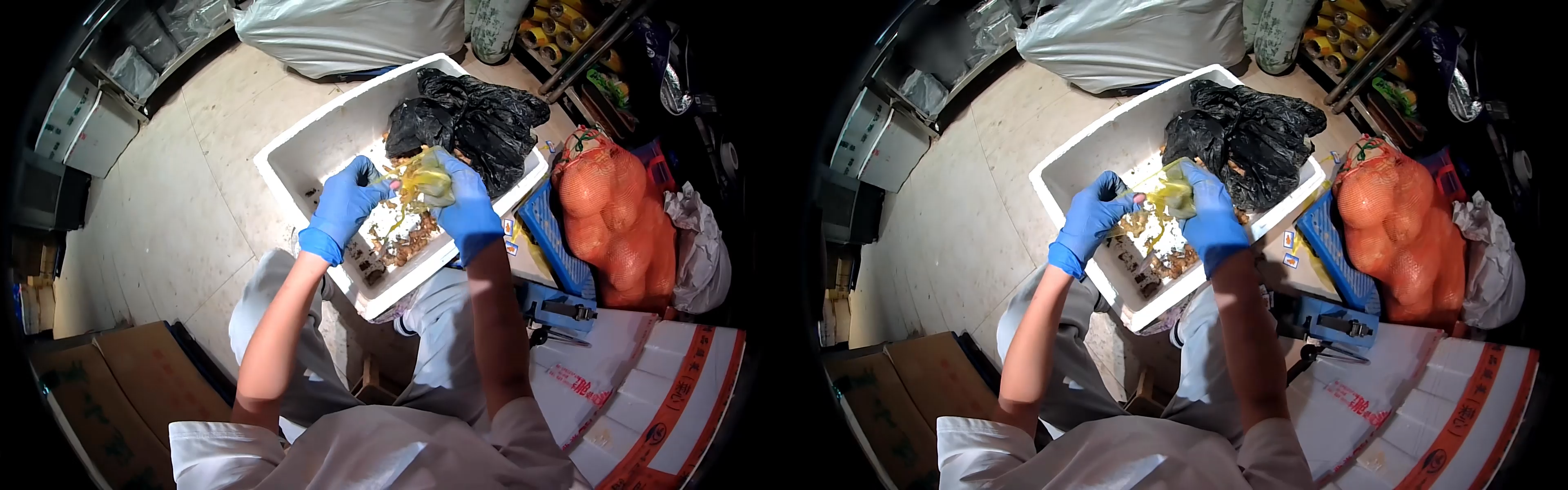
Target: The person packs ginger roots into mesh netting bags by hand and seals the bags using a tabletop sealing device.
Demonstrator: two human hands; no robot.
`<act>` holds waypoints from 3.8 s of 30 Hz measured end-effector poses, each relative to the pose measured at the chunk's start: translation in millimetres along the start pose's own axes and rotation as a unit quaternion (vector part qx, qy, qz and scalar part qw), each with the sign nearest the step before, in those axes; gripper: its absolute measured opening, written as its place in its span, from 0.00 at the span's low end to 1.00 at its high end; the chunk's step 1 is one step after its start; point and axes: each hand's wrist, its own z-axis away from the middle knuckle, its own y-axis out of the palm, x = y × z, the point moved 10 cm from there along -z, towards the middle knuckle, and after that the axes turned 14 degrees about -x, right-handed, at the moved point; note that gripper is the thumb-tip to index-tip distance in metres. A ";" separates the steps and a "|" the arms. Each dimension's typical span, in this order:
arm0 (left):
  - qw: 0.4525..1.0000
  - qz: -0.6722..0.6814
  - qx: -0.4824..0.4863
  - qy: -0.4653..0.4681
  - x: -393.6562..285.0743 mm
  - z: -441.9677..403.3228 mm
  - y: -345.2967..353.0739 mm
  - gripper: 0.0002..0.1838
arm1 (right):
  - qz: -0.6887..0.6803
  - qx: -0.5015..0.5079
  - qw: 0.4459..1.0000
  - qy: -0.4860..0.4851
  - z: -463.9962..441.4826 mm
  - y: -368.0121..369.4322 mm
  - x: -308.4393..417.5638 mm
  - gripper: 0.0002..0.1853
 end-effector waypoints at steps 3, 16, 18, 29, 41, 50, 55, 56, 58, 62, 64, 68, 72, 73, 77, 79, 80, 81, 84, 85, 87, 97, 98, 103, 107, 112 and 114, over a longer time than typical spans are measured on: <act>0.995 0.043 -0.063 -0.066 16.1 -7.8 -18.3 0.07 | -0.436 -0.031 0.851 0.290 12.1 11.1 -8.2 0.14; 0.974 0.219 -0.027 -0.044 -4.9 -3.4 -24.8 0.08 | -0.572 0.060 0.768 0.282 15.3 42.1 -14.6 0.13; 0.979 -0.060 -0.188 0.061 6.3 -8.5 -54.7 0.09 | -0.687 0.141 0.611 0.367 30.1 51.4 9.0 0.15; 0.922 0.329 0.007 -0.204 10.3 7.1 -34.9 0.07 | -0.291 -0.036 0.952 0.091 5.8 26.7 29.9 0.14; 0.905 0.389 -0.032 -0.169 24.6 -3.3 -48.8 0.09 | -0.459 0.029 0.868 0.189 8.8 44.5 45.5 0.14; 0.984 0.171 -0.018 -0.048 4.4 -2.6 -34.2 0.10 | 0.071 -0.165 0.967 -0.180 14.0 -2.2 55.0 0.18; 0.960 -0.111 -0.202 0.161 1.8 -1.9 -61.5 0.14 | -0.549 -0.018 0.694 0.465 39.4 62.6 4.8 0.09; 0.939 -0.086 -0.243 0.227 -15.7 4.5 -70.0 0.13 | -0.548 -0.018 0.694 0.466 37.8 59.7 7.4 0.09; 0.981 -0.001 -0.177 0.081 3.5 -4.1 -69.3 0.10 | -0.527 0.102 0.784 0.311 21.1 57.4 40.4 0.10; 0.878 0.426 0.027 -0.215 23.6 7.0 -25.0 0.10 | -0.378 0.039 0.894 0.237 10.6 56.8 22.9 0.12; 0.850 0.478 0.039 -0.218 17.5 12.1 -18.2 0.09 | -0.249 0.043 0.949 0.187 7.3 62.9 10.3 0.13; 0.921 0.330 0.033 -0.206 14.3 7.6 -20.3 0.09 | -0.291 -0.102 0.943 0.121 -1.1 38.4 9.3 0.14; 0.991 0.031 -0.122 0.038 5.3 -8.3 -42.4 0.15 | 0.173 -0.132 0.953 -0.210 20.2 15.2 50.5 0.18; 0.991 0.030 -0.123 0.037 11.7 -7.4 -42.3 0.15 | 0.172 -0.131 0.953 -0.210 23.0 16.6 48.6 0.18; 0.945 -0.116 -0.228 0.205 -2.6 0.6 -59.5 0.09 | -0.489 -0.001 0.830 0.268 24.2 44.5 18.8 0.21; 0.976 0.150 -0.159 0.022 11.4 -7.0 -62.9 0.07 | -0.513 0.051 0.798 0.310 20.3 50.8 37.2 0.21; 0.899 0.400 -0.071 -0.162 26.9 -4.7 -42.4 0.07 | -0.460 0.098 0.836 0.282 16.5 54.8 43.6 0.21; 0.891 0.415 -0.028 -0.184 26.0 -5.0 -38.5 0.08 | -0.339 0.076 0.919 0.185 8.8 48.8 44.1 0.19; 0.877 0.406 0.014 -0.256 14.9 13.8 -22.8 0.09 | -0.230 0.053 0.955 0.180 6.5 58.9 15.8 0.18; 0.872 0.425 0.037 -0.238 17.1 10.2 -15.9 0.09 | -0.235 0.031 0.950 0.204 7.1 58.2 4.8 0.15; 0.928 0.330 0.036 -0.170 6.1 4.4 -22.6 0.08 | -0.372 -0.045 0.877 0.302 15.1 47.1 -4.0 0.14; 0.976 -0.064 -0.148 0.146 -9.7 -1.5 -47.2 0.12 | -0.796 0.199 0.476 0.317 25.2 80.4 42.5 0.14; 0.992 0.091 -0.078 0.030 4.3 -3.9 -36.0 0.12 | -0.648 0.112 0.690 0.302 26.0 63.7 43.4 0.12; 0.962 0.249 -0.070 -0.092 14.3 -0.2 -38.1 0.16 | -0.379 0.019 0.892 0.246 10.9 56.0 31.3 0.10; 0.981 0.143 -0.128 0.025 3.5 -4.1 -52.7 0.16 | -0.468 -0.019 0.841 0.271 11.7 53.8 12.7 0.11; 0.866 0.450 0.029 -0.216 6.3 10.3 -13.1 0.13 | -0.536 0.028 0.829 0.159 7.7 76.0 -11.0 0.15; 0.836 0.496 0.041 -0.232 15.4 9.5 -8.7 0.13 | -0.405 -0.011 0.903 0.144 8.7 62.2 -10.0 0.15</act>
